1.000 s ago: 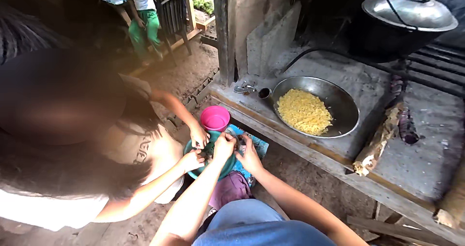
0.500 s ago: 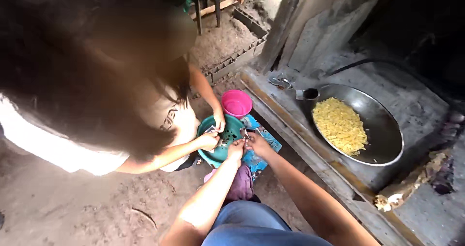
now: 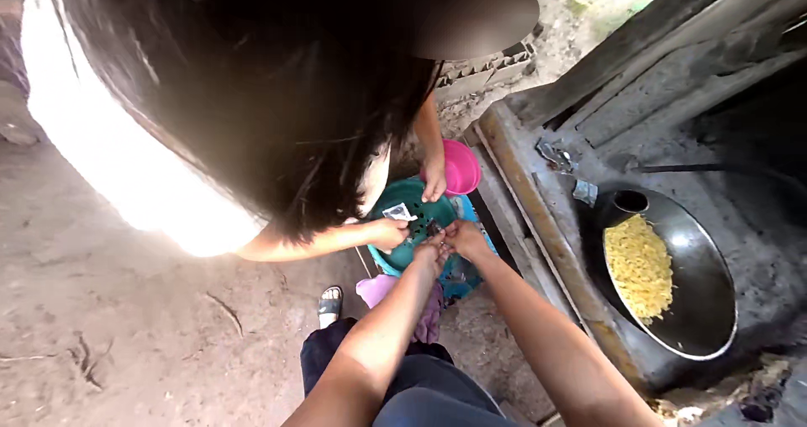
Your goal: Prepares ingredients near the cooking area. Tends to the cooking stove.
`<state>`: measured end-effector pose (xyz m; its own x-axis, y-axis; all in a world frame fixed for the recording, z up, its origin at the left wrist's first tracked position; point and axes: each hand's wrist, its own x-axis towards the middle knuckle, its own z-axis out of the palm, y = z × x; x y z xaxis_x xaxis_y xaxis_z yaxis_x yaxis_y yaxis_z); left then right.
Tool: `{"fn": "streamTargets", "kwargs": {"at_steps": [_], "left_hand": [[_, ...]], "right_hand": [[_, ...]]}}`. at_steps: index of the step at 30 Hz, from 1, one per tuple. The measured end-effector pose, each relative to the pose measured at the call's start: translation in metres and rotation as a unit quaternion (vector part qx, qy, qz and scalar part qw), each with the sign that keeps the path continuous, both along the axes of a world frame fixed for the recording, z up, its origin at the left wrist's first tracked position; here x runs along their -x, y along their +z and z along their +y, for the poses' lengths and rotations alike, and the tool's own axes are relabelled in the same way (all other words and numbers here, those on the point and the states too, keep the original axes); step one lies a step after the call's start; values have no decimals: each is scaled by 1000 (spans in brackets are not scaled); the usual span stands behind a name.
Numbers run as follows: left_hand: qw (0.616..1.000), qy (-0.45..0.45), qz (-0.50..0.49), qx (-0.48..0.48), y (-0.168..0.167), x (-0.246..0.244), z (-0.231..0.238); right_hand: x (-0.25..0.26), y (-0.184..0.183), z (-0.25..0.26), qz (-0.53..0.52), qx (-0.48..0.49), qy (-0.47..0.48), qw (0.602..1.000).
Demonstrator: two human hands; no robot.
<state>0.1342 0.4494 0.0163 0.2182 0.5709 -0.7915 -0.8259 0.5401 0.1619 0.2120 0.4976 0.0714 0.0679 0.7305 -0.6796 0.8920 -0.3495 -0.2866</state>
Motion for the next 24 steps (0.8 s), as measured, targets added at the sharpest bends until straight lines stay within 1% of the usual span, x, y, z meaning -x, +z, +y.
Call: {"fn": "streamTargets", "kwargs": {"at_steps": [5, 9, 16, 20, 24], "left_hand": [[999, 28, -40, 10, 0, 3, 2], [998, 35, -43, 9, -9, -1, 0], [996, 65, -34, 45, -4, -2, -6], [995, 65, -64, 44, -6, -1, -6], [994, 81, -57, 40, -11, -5, -7]], "right_hand": [[7, -1, 6, -13, 5, 11, 1000], [13, 2, 5, -32, 14, 14, 999], [13, -5, -3, -23, 13, -27, 999], [14, -6, -5, -8, 4, -49, 999], [16, -6, -7, -2, 2, -52, 999]]}}
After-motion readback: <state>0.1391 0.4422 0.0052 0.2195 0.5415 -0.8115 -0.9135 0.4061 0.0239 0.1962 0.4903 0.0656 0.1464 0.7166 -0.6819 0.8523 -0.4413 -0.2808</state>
